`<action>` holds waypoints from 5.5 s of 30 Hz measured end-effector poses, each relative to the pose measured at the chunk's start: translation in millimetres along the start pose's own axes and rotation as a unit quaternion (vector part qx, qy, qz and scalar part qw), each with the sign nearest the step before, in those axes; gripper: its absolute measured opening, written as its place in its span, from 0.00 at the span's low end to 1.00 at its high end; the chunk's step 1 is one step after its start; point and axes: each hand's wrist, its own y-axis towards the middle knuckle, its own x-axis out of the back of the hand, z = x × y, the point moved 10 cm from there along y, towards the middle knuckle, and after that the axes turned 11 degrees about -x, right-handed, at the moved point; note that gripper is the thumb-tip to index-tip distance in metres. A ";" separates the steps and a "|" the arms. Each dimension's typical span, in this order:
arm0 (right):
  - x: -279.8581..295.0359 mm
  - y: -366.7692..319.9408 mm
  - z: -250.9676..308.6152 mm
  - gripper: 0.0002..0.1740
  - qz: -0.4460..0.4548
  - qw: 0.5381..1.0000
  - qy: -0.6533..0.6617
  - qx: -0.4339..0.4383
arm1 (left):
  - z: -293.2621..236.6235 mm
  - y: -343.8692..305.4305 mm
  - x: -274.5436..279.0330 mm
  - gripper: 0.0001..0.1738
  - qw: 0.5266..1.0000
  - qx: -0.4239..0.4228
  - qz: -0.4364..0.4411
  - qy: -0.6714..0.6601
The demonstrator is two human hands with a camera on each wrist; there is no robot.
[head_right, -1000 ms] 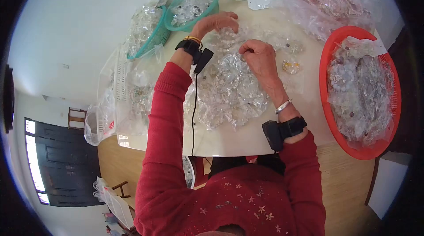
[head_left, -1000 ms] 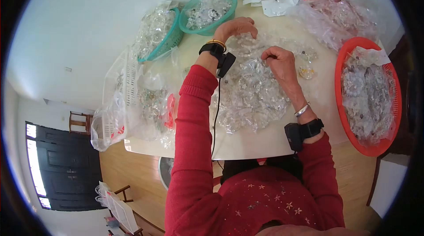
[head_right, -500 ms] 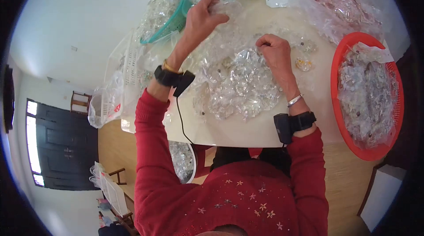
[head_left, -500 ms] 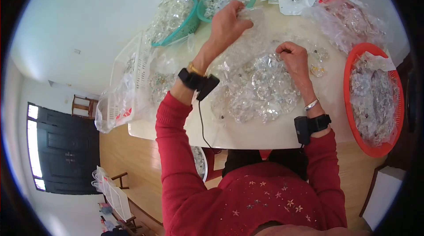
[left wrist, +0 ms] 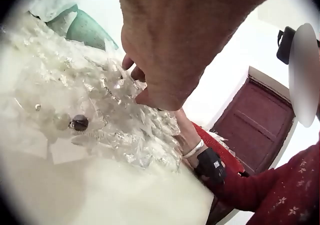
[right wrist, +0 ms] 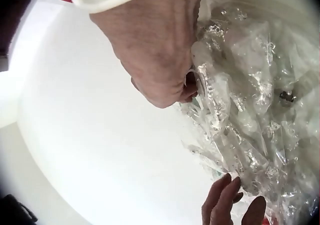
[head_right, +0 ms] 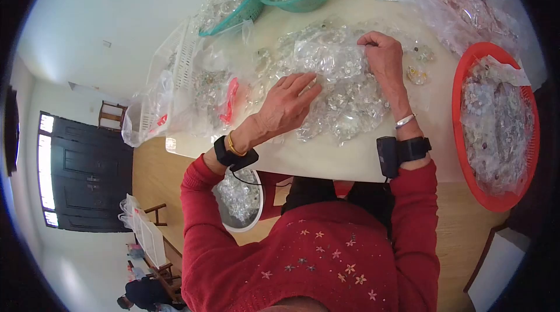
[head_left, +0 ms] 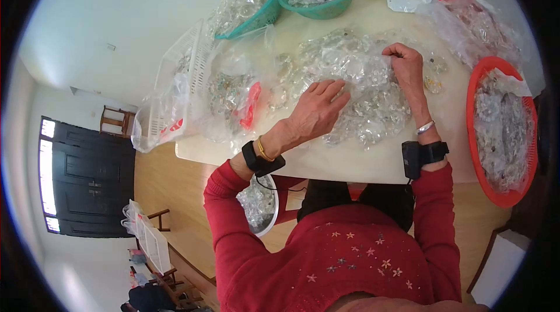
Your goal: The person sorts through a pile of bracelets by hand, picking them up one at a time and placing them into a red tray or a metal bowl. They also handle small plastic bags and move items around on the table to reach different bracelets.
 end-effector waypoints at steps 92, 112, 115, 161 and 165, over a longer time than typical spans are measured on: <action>-114.5 -65.9 71.8 0.05 0.211 0.965 0.103 -0.115 | 132.5 -86.7 -14.0 0.09 0.662 0.353 -0.411 -0.518; -114.9 -43.4 36.9 0.10 0.135 0.976 0.154 -0.069 | 130.0 -106.5 9.9 0.10 0.719 0.326 -0.471 -0.394; -112.3 -45.3 45.9 0.09 0.135 0.969 0.183 -0.100 | 44.4 -89.1 61.4 0.10 0.883 0.226 -0.369 -0.180; -134.3 -34.9 35.6 0.16 0.159 0.978 0.111 -0.071 | 12.7 -234.7 -38.3 0.13 0.468 0.542 -0.435 -0.546; -132.2 -51.6 65.2 0.16 0.175 0.976 0.130 -0.011 | 28.4 -194.9 -17.7 0.12 0.513 0.537 -0.425 -0.517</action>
